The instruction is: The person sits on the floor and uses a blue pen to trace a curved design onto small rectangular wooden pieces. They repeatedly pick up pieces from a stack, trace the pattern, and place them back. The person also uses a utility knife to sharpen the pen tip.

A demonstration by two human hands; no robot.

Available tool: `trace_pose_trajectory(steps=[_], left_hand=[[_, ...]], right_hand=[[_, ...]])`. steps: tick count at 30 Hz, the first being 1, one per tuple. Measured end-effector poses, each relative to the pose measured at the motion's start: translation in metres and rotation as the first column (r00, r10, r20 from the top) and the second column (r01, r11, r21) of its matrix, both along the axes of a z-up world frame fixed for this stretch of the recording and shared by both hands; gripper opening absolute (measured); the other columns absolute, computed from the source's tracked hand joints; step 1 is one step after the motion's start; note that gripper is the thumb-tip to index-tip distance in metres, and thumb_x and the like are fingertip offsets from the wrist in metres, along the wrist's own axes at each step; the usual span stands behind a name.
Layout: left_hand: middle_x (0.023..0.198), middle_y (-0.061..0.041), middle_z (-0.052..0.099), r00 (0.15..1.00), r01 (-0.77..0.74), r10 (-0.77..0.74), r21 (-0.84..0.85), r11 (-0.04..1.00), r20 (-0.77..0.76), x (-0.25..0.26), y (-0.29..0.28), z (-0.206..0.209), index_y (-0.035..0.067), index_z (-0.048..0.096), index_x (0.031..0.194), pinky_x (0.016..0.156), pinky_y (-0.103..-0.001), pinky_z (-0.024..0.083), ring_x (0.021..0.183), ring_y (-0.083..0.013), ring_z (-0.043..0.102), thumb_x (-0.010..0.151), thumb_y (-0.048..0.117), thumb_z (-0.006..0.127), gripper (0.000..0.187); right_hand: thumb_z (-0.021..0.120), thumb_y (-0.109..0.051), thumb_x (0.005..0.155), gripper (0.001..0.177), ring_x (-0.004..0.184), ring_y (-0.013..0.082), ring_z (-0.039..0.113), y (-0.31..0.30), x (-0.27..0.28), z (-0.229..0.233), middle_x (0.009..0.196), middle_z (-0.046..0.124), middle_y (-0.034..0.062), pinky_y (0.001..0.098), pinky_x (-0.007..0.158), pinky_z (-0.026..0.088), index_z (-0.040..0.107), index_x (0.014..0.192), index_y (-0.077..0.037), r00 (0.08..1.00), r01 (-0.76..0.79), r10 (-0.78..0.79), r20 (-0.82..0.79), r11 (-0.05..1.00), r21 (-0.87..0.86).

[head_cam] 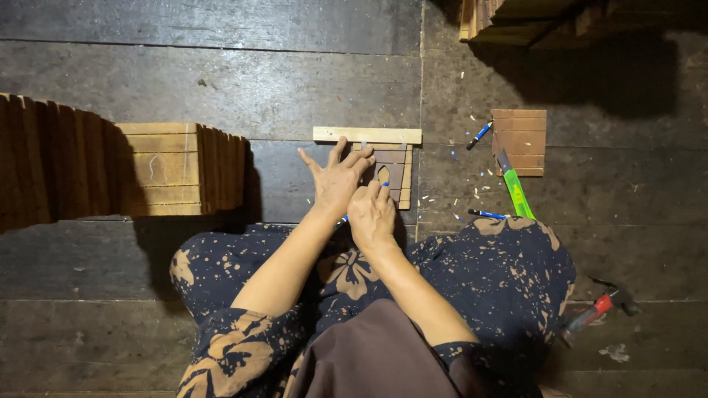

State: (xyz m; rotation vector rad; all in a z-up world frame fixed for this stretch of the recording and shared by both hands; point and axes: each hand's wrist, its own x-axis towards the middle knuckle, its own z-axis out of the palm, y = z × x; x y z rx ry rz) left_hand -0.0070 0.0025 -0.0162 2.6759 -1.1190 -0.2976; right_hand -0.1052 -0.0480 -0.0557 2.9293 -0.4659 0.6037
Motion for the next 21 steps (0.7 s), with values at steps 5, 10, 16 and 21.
trace_pose_trajectory(steps=[5,10,16,21], left_hand=[[0.141,0.020,0.057,1.000,0.000,0.000,0.019,1.000,-0.011,0.000,0.000,0.002,0.036,0.065,0.111,0.095,-0.095,0.002,0.150,-0.0261,0.033,0.098,0.024,0.056,0.021],[0.140,0.019,0.059,1.000,0.005,-0.005,0.042,0.999,0.016,0.000,-0.002,0.011,0.035,0.065,0.111,0.094,-0.094,0.001,0.149,-0.0259,0.034,0.094,0.022,0.061,0.022],[0.141,0.017,0.057,0.999,0.006,-0.005,0.015,1.000,-0.049,0.001,-0.003,0.016,0.033,0.064,0.111,0.094,-0.096,0.001,0.149,-0.0287,0.033,0.084,0.018,0.072,0.032],[0.144,0.015,0.057,0.992,0.008,-0.004,0.028,1.000,-0.125,0.004,-0.003,-0.004,0.030,0.065,0.113,0.097,-0.095,0.003,0.149,-0.0314,0.033,0.074,0.037,0.086,0.045]], right_hand=[[0.056,0.001,0.076,0.010,0.062,0.0325,0.057,-0.004,0.002,0.003,0.068,0.047,0.0121,0.0393,0.047,0.051,0.058,0.067,-0.002,0.999,-0.002,0.003,-0.033,1.000,0.026],[0.061,-0.001,0.072,0.004,0.063,0.0331,0.061,-0.012,0.012,0.024,0.069,0.051,0.0132,0.0406,0.048,0.054,0.063,0.068,0.000,0.991,0.021,-0.009,-0.130,0.995,0.095],[0.069,-0.014,0.075,0.012,0.072,0.0405,0.074,-0.075,0.033,0.043,0.069,0.067,0.0159,0.0502,0.056,0.060,0.073,0.075,-0.003,0.863,0.004,0.223,-0.453,0.894,0.448],[0.073,-0.009,0.072,0.013,0.089,0.0366,0.074,-0.109,0.012,0.121,0.084,0.075,0.0149,0.0439,0.082,0.056,0.079,0.083,-0.014,0.976,0.184,0.010,-0.217,0.494,0.850]])
